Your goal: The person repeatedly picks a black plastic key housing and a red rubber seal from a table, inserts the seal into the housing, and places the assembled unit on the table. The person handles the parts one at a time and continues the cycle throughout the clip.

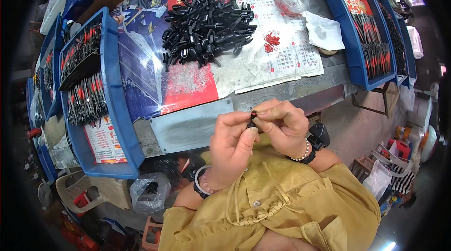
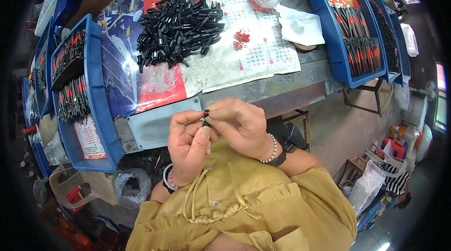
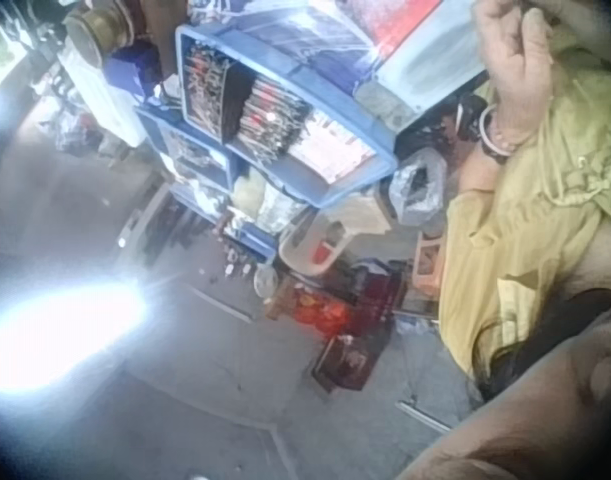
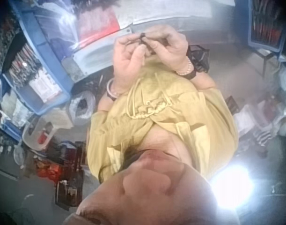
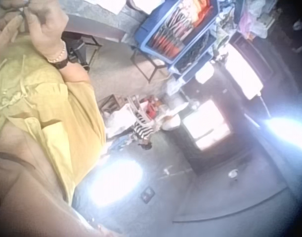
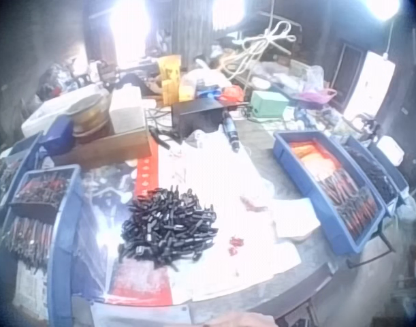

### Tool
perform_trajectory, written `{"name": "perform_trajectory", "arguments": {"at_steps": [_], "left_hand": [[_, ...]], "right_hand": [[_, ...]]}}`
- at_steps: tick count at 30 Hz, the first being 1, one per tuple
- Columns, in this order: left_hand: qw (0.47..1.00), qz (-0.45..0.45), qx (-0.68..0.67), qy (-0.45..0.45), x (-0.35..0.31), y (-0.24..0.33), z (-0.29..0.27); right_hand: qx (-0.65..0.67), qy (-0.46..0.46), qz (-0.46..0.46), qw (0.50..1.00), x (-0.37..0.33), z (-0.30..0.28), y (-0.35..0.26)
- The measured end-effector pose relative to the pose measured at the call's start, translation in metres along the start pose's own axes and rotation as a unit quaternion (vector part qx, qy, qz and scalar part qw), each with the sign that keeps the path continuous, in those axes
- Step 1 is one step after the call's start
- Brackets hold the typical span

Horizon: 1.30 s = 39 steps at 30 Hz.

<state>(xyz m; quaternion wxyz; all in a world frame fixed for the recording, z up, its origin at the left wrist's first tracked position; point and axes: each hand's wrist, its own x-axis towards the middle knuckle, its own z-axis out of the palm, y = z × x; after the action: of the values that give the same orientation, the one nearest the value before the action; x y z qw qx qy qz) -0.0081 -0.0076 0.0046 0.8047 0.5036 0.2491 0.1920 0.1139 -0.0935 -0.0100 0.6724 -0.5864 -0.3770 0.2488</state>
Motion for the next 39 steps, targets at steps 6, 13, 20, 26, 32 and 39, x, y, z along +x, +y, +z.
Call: {"name": "perform_trajectory", "arguments": {"at_steps": [6,13,20,26,32,39], "left_hand": [[0.999,0.017,-0.037,0.024,0.0,-0.005,-0.003],[0.997,0.007,-0.068,0.031,0.002,0.0,-0.007],[0.999,-0.006,-0.021,0.029,-0.001,0.001,-0.011],[0.998,-0.006,-0.06,0.027,-0.001,0.0,-0.013],[0.984,-0.101,-0.148,0.017,0.01,0.003,-0.024],[0.957,-0.123,-0.261,0.038,0.012,0.008,-0.029]], "right_hand": [[0.012,-0.036,0.015,0.999,0.003,0.0,0.004],[-0.044,-0.019,0.002,0.999,0.007,0.002,0.001],[-0.077,-0.028,-0.061,0.995,0.013,0.0,-0.003],[-0.082,-0.07,-0.076,0.991,0.017,0.0,-0.003],[-0.271,-0.077,-0.032,0.959,0.053,-0.009,0.004],[-0.565,-0.15,-0.04,0.81,0.1,-0.005,0.039]]}}
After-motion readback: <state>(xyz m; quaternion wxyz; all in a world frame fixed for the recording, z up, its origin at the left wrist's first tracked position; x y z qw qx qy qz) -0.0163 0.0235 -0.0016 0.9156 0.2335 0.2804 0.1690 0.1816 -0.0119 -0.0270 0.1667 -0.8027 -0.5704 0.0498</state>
